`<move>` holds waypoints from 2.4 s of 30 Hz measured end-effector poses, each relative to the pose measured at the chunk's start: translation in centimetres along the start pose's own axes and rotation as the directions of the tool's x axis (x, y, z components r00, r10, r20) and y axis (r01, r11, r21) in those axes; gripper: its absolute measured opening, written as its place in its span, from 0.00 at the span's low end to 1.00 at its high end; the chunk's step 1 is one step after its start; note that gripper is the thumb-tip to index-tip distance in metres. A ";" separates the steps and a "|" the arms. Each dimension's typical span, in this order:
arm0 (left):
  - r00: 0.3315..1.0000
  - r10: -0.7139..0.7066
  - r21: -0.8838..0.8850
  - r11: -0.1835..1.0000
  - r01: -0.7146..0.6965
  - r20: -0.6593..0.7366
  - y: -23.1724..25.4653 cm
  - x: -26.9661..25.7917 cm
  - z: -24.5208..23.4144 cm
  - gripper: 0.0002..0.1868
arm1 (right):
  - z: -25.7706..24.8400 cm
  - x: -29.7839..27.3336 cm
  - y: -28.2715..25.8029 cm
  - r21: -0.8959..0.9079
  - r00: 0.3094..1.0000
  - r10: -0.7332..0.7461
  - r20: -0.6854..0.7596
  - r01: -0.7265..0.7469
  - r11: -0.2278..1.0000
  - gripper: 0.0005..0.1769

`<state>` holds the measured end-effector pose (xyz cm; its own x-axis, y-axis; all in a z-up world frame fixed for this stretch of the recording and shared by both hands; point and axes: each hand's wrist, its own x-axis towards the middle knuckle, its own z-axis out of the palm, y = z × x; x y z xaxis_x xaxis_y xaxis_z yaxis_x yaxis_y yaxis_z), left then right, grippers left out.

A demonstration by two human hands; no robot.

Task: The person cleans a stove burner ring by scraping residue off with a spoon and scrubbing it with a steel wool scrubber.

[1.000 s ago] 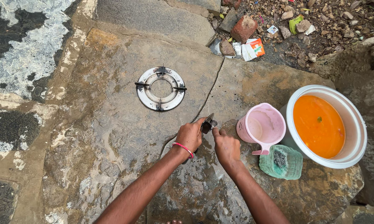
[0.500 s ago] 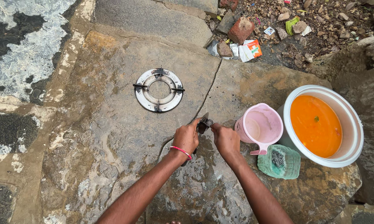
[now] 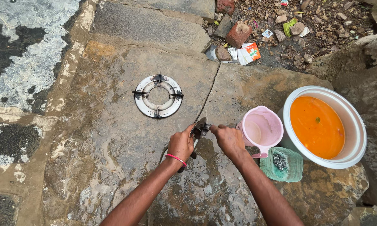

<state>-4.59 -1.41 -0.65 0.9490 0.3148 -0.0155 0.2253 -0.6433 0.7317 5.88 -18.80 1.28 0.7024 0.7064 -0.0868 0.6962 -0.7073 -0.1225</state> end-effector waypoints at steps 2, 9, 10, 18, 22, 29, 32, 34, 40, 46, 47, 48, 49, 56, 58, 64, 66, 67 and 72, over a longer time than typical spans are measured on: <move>0.999 0.020 -0.005 1.000 -0.021 -0.040 0.1 -0.3 0.0 0.30 | -0.2 0.4 0.0 0.007 1.000 0.005 -0.010 -0.005 1.000 0.22; 0.998 0.033 -0.143 0.989 -0.025 0.054 0.3 -3.3 -0.8 0.28 | -1.2 3.2 0.4 0.040 0.987 0.099 -0.129 -0.095 0.995 0.20; 1.000 -0.011 -0.141 0.990 0.013 0.014 0.1 -3.9 -0.6 0.28 | -0.4 3.0 -0.4 0.113 0.962 0.058 -0.265 -0.028 0.993 0.16; 0.972 -0.197 -0.363 0.921 0.139 -0.127 -0.3 -3.2 -1.7 0.33 | 2.4 0.4 0.9 0.587 0.928 0.351 0.123 -0.353 0.729 0.18; 0.949 -0.313 -0.373 0.877 0.303 0.035 -0.8 -2.9 -1.7 0.33 | 5.0 -0.4 -0.8 0.877 0.913 0.323 0.248 -0.353 0.326 0.20; 0.923 -0.375 -0.469 0.802 0.370 0.087 -3.5 0.2 0.0 0.17 | 3.7 0.7 -4.1 0.912 0.911 0.262 0.318 -0.369 0.177 0.21; 0.766 -0.515 -0.680 0.403 0.612 0.385 -3.1 0.6 1.1 0.21 | 2.7 0.1 -5.0 0.887 0.875 0.275 0.398 -0.444 0.128 0.21; 0.792 -0.497 -0.716 0.401 0.571 0.354 -2.6 0.4 1.2 0.31 | 2.5 -0.2 -5.2 0.895 0.877 0.289 0.383 -0.430 0.118 0.21; 0.894 -0.392 -0.716 0.559 0.419 0.217 -1.8 -0.5 0.6 0.43 | 3.9 -0.1 -5.2 0.966 0.959 0.221 0.176 -0.211 0.148 0.21; 0.929 -0.361 -0.555 0.757 0.344 0.082 0.8 -1.1 0.1 0.37 | 2.8 -1.4 -7.0 0.937 0.943 0.322 0.078 -0.180 0.298 0.20; 0.928 -0.363 -0.554 0.757 0.346 0.083 1.0 -1.1 0.1 0.37 | 2.5 -1.4 -7.2 0.938 0.943 0.322 0.081 -0.181 0.296 0.20; 0.912 -0.394 -0.520 0.758 0.393 0.115 1.2 -1.2 0.2 0.37 | 2.1 -1.4 -7.4 0.894 0.923 0.358 0.141 -0.274 0.355 0.20; 0.894 -0.424 -0.484 0.758 0.438 0.144 1.3 -1.1 0.2 0.37 | 1.8 -1.4 -7.5 0.838 0.897 0.397 0.195 -0.362 0.407 0.21; 0.945 -0.323 -0.384 0.867 0.317 0.051 0.5 -1.7 0.1 0.44 | 1.1 -0.7 -8.3 0.800 0.893 0.448 0.030 -0.290 0.524 0.19; 0.926 -0.369 -0.328 0.868 0.374 0.078 0.4 -1.7 0.3 0.45 | 1.1 -0.5 -8.2 0.757 0.895 0.445 0.042 -0.319 0.570 0.20; 0.951 -0.309 -0.240 0.921 0.307 0.031 0.2 -2.3 0.3 0.46 | 3.3 -1.1 -8.1 0.965 0.925 0.377 0.045 -0.138 0.223 0.20; 0.951 -0.310 -0.264 0.917 0.300 0.003 0.1 -2.2 0.2 0.45 | 4.5 -2.3 -8.9 0.964 0.925 0.367 0.095 -0.177 0.198 0.20; 0.950 -0.312 -0.290 0.912 0.291 -0.027 0.1 -2.2 0.3 0.44 | 4.8 -2.7 -9.0 0.960 0.925 0.353 0.142 -0.215 0.178 0.20; 0.955 -0.295 -0.287 0.917 0.275 -0.026 0.7 -2.4 0.1 0.42 | 4.3 -0.4 -7.9 0.976 0.922 0.380 0.073 -0.145 0.163 0.19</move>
<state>-6.72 -2.69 -0.12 0.8343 0.5087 -0.2127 0.4046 -0.3029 0.8629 -0.51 -13.42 -1.96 0.9015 0.3842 -0.1992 -0.1328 -0.1925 -0.9723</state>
